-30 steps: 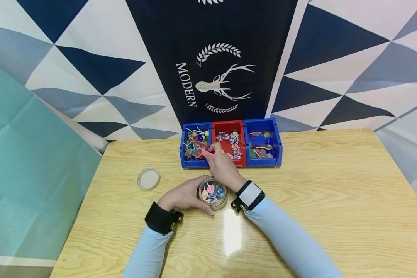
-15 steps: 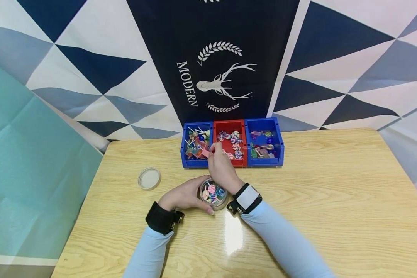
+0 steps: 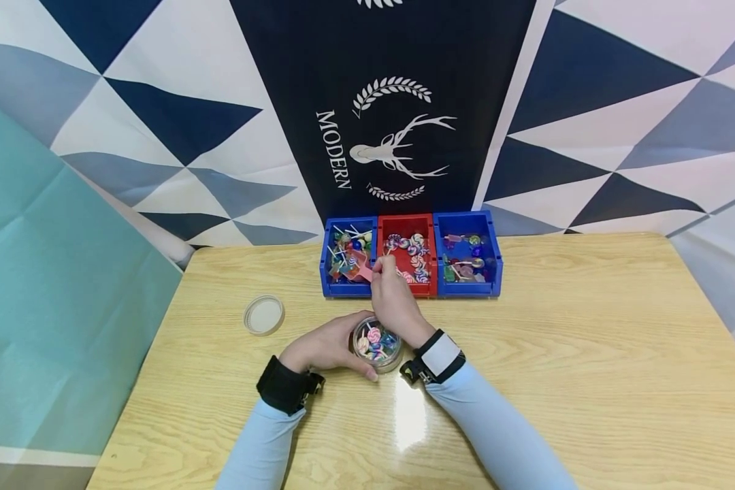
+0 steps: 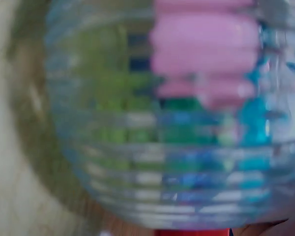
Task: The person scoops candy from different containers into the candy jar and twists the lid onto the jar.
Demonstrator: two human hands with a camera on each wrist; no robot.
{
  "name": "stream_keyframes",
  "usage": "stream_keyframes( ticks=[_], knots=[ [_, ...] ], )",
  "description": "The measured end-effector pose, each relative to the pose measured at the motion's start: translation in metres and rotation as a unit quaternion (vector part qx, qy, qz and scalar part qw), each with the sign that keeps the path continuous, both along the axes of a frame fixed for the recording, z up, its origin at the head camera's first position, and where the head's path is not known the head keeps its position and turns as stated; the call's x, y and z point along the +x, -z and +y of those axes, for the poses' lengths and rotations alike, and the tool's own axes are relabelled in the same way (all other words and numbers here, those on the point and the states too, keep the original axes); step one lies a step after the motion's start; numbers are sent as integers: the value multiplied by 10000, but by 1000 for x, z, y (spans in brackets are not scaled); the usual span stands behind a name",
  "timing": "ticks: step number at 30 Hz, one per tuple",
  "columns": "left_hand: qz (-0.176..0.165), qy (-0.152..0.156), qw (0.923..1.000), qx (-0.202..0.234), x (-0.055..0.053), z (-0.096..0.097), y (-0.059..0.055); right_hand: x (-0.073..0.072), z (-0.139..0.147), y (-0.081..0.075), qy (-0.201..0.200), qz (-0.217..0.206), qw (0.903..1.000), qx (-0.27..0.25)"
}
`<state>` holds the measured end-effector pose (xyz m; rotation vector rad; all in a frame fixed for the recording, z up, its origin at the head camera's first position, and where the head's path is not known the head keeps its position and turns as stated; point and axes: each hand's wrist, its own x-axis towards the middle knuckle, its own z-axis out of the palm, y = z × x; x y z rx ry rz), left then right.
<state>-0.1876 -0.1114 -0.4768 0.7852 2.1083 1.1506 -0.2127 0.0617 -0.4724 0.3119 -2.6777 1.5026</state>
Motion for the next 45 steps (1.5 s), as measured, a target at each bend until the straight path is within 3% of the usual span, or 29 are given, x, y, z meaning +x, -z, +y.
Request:
stream_keyframes(
  ticks=[25,45],
  knots=[
    [-43,-95,9999,-123,2,0,0,6,4,0,255,382,9984,-344],
    [-106,-78,9999,-14,1,0,1,10,4,-9,416,325,9975,-468]
  ],
)
